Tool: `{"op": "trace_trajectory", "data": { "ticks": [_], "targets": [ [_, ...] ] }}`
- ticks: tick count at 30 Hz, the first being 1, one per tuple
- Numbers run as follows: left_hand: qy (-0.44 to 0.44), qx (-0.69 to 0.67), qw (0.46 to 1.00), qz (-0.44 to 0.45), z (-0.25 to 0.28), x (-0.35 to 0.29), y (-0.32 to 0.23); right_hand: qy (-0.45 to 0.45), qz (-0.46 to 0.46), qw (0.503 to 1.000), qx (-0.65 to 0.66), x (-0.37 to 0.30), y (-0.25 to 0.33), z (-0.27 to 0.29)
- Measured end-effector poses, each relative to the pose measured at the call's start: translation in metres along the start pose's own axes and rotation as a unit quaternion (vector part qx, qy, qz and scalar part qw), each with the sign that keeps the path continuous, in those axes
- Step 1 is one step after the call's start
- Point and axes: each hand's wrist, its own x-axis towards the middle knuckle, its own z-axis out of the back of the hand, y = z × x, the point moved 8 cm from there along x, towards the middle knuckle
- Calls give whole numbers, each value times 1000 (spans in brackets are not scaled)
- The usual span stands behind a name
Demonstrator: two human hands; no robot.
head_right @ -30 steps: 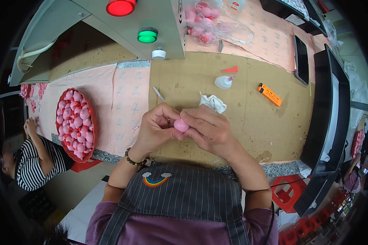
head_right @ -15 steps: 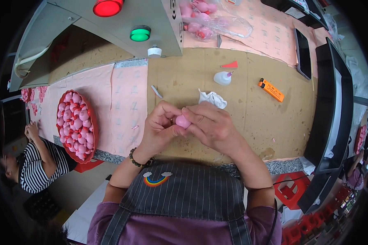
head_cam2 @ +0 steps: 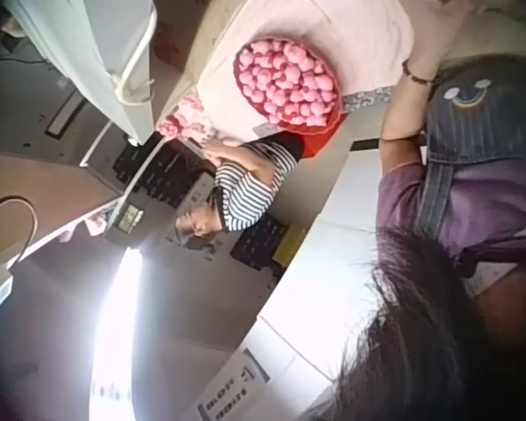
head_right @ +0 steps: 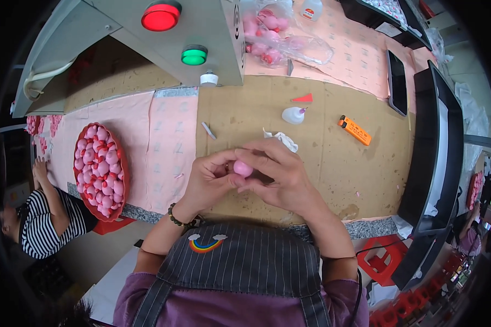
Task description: Applying glue to pink plastic toy components and attaching small white pieces to them.
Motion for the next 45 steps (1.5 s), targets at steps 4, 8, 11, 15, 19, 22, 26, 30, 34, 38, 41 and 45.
{"op": "trace_trajectory", "data": {
  "ticks": [4, 8, 11, 15, 19, 22, 26, 30, 34, 38, 41, 45],
  "targets": [
    [52, -23, 998, 30, -8, -2, -3, 45, 28, 999, 8, -8, -4, -8],
    [61, -5, 997, 53, -7, -2, 6, 84, -4, 996, 28, -2, -6, -8],
    [61, -48, 995, 61, -7, -1, 3, 97, -52, 988, 104, -2, -9, -11],
    [69, 69, 995, -11, -13, -6, -8, 65, -9, 996, 60, -6, -11, -10],
    [103, 128, 982, -91, -16, -12, -14, 70, 20, 996, 42, -6, -2, -8],
    [88, 158, 975, -129, -18, -12, -19, 56, 63, 996, -3, -5, 6, -6],
    [31, 125, 987, -92, -11, -14, -7, 18, 117, 991, -69, -9, 17, -8],
    [44, 130, 990, -39, -10, -13, -4, 5, 111, 990, -84, -13, 11, -11],
    [45, 99, 994, -1, -13, -13, -2, 12, 136, 987, -80, -15, 12, -10],
    [55, 89, 994, -42, -14, -13, -6, 10, 148, 987, -63, -15, 14, -11],
    [47, 177, 982, -49, -12, -11, -5, -3, 105, 992, -66, -13, 9, -10],
    [39, 152, 988, -14, -8, -11, -1, -2, 108, 992, -71, -13, 10, -13]
  ]
}}
